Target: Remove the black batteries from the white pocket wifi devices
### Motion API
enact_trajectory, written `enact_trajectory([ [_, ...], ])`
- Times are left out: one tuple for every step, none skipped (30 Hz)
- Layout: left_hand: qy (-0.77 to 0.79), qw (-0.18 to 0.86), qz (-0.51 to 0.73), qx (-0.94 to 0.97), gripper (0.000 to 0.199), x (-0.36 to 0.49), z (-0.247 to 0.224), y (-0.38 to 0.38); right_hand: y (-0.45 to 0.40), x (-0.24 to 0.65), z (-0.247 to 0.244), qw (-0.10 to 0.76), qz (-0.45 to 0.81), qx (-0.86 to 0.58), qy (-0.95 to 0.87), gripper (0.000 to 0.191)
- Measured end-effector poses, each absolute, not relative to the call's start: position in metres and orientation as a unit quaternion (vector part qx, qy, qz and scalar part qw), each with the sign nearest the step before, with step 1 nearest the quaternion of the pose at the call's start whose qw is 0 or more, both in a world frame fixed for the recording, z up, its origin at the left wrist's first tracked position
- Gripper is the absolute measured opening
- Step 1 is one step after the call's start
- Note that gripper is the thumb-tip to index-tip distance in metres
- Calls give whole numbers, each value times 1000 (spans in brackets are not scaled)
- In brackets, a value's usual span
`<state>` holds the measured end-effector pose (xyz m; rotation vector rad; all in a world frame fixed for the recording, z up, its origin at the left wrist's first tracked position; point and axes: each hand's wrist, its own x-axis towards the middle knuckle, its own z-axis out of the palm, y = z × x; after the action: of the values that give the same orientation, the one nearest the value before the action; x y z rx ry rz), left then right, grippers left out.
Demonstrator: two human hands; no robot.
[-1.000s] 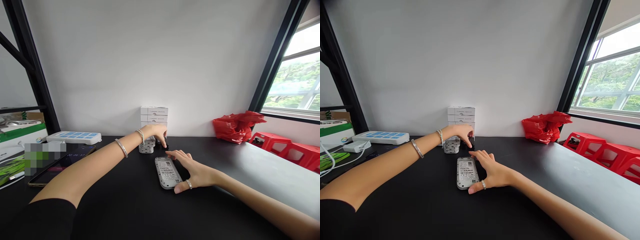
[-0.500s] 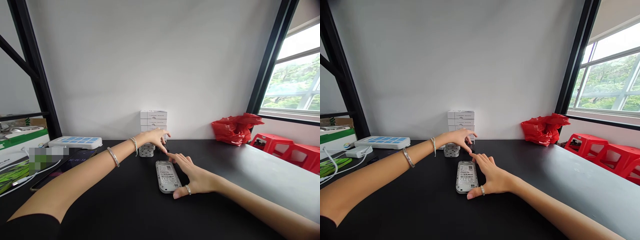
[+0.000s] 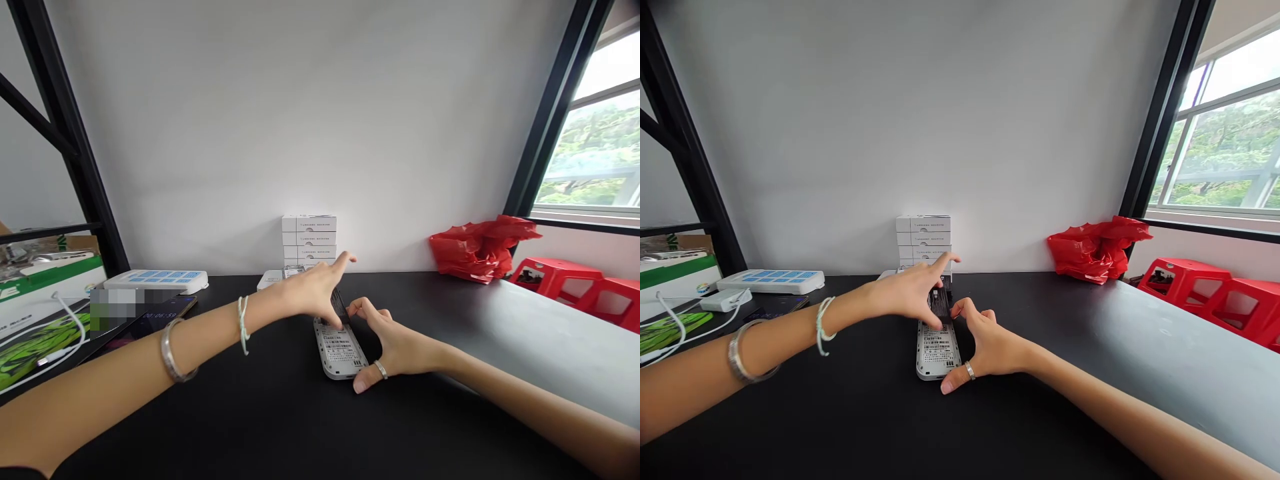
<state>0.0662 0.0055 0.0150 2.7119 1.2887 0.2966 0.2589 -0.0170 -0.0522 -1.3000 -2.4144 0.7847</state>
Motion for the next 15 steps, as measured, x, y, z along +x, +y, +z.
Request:
enact_trajectory([
  [429, 77, 91, 896, 107, 66, 12, -3, -17, 259, -52, 144, 275, -454, -835, 91],
  [431, 93, 83, 894, 107, 66, 10, -9, -17, 259, -51, 143, 279, -454, -834, 93],
  [434, 109, 74, 891, 106, 66, 7, -14, -17, 259, -50, 142, 282, -453, -834, 94],
  [437, 123, 66, 889, 105, 66, 6, -17, -17, 259, -50, 141, 284, -451, -834, 95],
  [436, 133, 61, 888, 103, 65, 4, -18, -18, 259, -49, 141, 285, -449, -835, 96],
  [432, 142, 59, 889, 101, 64, 3, -17, -18, 259, -49, 141, 285, -448, -836, 96],
  [424, 151, 61, 891, 99, 62, 2, -16, -18, 259, -49, 141, 285, -447, -836, 97],
  [415, 162, 68, 893, 96, 59, 2, -14, -18, 259, -49, 143, 284, -448, -836, 96],
  [406, 174, 77, 894, 93, 56, 1, -11, -18, 259, -50, 145, 283, -448, -835, 96],
  [398, 185, 89, 894, 91, 53, -1, -9, -18, 258, -50, 147, 283, -448, -835, 95],
  [393, 195, 102, 893, 89, 50, -3, -7, -18, 258, -51, 150, 283, -447, -835, 94],
  [391, 203, 114, 890, 87, 47, -5, -6, -19, 257, -51, 154, 283, -444, -836, 93],
  [391, 207, 123, 889, 86, 44, -8, -7, -19, 257, -51, 157, 284, -441, -837, 92],
  [391, 208, 128, 887, 85, 42, -11, -8, -20, 256, -51, 159, 284, -437, -838, 92],
  [390, 206, 131, 888, 82, 40, -14, -10, -21, 256, -50, 159, 285, -435, -839, 92],
])
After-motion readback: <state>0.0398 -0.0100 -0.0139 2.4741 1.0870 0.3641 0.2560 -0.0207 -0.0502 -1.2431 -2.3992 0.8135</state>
